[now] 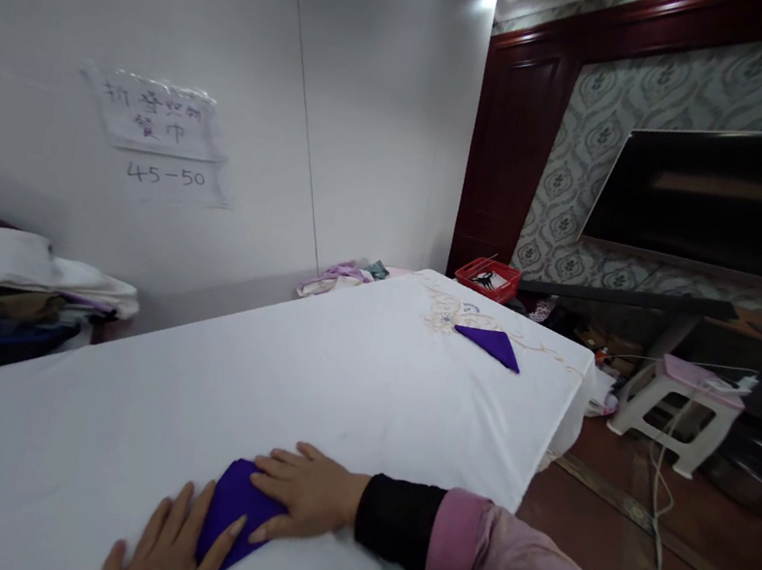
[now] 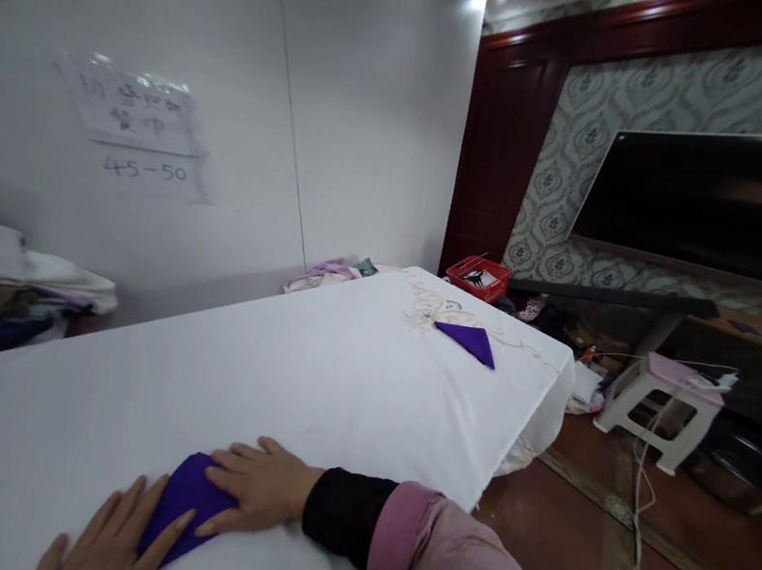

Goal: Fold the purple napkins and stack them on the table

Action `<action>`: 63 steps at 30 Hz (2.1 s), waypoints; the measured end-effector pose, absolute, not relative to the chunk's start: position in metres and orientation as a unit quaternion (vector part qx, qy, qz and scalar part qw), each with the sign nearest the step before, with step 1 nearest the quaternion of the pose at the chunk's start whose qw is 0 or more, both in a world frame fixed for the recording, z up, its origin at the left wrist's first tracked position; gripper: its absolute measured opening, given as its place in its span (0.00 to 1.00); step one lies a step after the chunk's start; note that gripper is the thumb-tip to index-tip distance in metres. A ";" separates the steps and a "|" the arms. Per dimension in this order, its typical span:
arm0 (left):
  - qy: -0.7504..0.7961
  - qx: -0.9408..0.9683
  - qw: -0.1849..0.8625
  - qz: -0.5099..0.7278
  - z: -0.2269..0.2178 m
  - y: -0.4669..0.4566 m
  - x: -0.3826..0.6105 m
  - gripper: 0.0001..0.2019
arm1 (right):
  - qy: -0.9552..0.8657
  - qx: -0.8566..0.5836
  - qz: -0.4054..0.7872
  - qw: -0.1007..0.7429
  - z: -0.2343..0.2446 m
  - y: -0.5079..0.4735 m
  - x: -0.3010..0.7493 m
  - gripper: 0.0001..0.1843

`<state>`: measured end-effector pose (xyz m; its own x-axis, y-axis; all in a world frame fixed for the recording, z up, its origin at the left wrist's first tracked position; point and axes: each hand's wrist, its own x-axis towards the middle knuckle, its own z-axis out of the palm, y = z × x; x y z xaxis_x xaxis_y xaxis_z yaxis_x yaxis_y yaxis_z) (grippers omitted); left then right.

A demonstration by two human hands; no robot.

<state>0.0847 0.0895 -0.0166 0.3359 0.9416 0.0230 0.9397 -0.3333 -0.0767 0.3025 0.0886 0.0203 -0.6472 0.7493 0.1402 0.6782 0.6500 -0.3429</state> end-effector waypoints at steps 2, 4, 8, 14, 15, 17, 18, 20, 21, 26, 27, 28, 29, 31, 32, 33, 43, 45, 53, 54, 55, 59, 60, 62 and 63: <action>-0.574 -0.818 0.031 0.017 -0.016 0.090 0.082 0.26 | -0.895 -0.402 0.138 0.136 0.021 0.084 0.313 0.38; -0.566 -0.823 0.035 0.027 -0.015 0.091 0.080 0.26 | -0.893 -0.405 0.137 0.140 0.021 0.078 0.323 0.39; -0.544 -0.836 0.059 0.049 -0.012 0.090 0.078 0.26 | -0.884 -0.423 0.141 0.140 0.024 0.068 0.342 0.38; -0.555 -0.829 0.070 0.024 -0.012 0.088 0.082 0.25 | -0.848 -0.479 0.193 0.120 0.044 0.075 0.350 0.34; -0.560 -0.826 0.069 0.018 -0.012 0.087 0.082 0.25 | -0.838 -0.493 0.202 0.120 0.047 0.079 0.347 0.34; -0.568 -0.820 0.067 0.012 -0.012 0.087 0.083 0.25 | -0.828 -0.507 0.211 0.114 0.050 0.087 0.336 0.31; -0.571 -0.819 0.065 0.012 -0.012 0.086 0.083 0.25 | -0.829 -0.507 0.210 0.107 0.050 0.092 0.329 0.29; -0.570 -0.819 0.060 0.014 -0.012 0.086 0.084 0.25 | -0.836 -0.504 0.200 0.082 0.049 0.101 0.314 0.26; -0.571 -0.819 0.056 0.012 -0.011 0.085 0.084 0.25 | -0.840 -0.503 0.193 0.069 0.049 0.106 0.306 0.25; -0.601 -0.799 0.022 -0.017 -0.013 0.087 0.087 0.27 | -0.830 -0.503 0.235 0.060 0.052 0.128 0.277 0.24; -0.610 -0.792 0.012 -0.021 -0.014 0.087 0.088 0.27 | -0.822 -0.501 0.261 0.072 0.053 0.131 0.274 0.25; -0.620 -0.784 0.001 -0.028 -0.014 0.088 0.088 0.28 | -0.810 -0.501 0.292 0.086 0.054 0.134 0.271 0.25; -0.629 -0.777 -0.011 -0.037 -0.014 0.088 0.089 0.28 | -0.794 -0.500 0.332 0.101 0.054 0.136 0.269 0.25; -0.637 -0.767 -0.032 -0.067 -0.013 0.088 0.090 0.29 | -0.740 -0.494 0.439 0.128 0.052 0.139 0.266 0.23; -0.639 -0.763 -0.044 -0.083 -0.012 0.088 0.090 0.30 | -0.703 -0.489 0.497 0.139 0.050 0.140 0.266 0.21; -0.640 -0.760 -0.060 -0.096 -0.011 0.089 0.089 0.30 | -0.666 -0.482 0.549 0.149 0.048 0.140 0.266 0.20; -0.604 -0.728 -0.231 -0.227 -0.003 0.095 0.080 0.36 | -0.597 -0.432 0.631 0.242 0.035 0.123 0.277 0.22; -0.606 -0.698 -0.289 -0.249 0.001 0.093 0.080 0.38 | -0.603 -0.425 0.630 0.242 0.036 0.118 0.281 0.25; -0.572 -0.644 -0.396 -0.318 0.013 0.083 0.091 0.41 | -0.625 -0.429 0.625 0.184 0.054 0.122 0.290 0.50; -0.565 -0.650 -0.397 -0.317 0.014 0.082 0.092 0.41 | -0.644 -0.426 0.614 0.163 0.059 0.125 0.290 0.51; -0.558 -0.655 -0.398 -0.317 0.016 0.080 0.094 0.42 | -0.662 -0.420 0.604 0.140 0.064 0.129 0.289 0.51; -0.549 -0.666 -0.388 -0.322 0.021 0.077 0.096 0.42 | -0.733 -0.369 0.570 0.036 0.081 0.147 0.279 0.49; -0.549 -0.667 -0.388 -0.320 0.021 0.076 0.096 0.42 | -0.750 -0.357 0.557 0.009 0.084 0.152 0.274 0.46; -0.557 -0.664 -0.388 -0.315 0.022 0.075 0.095 0.42 | -0.782 -0.338 0.521 -0.046 0.090 0.160 0.263 0.39; -0.564 -0.659 -0.387 -0.313 0.023 0.075 0.095 0.42 | -0.797 -0.327 0.502 -0.071 0.091 0.163 0.256 0.35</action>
<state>0.0946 0.0749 0.0226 0.1690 0.9853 -0.0237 0.5017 -0.0653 0.8626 0.2558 0.1633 0.0913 -0.7763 0.4496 -0.4418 0.5927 0.2821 -0.7544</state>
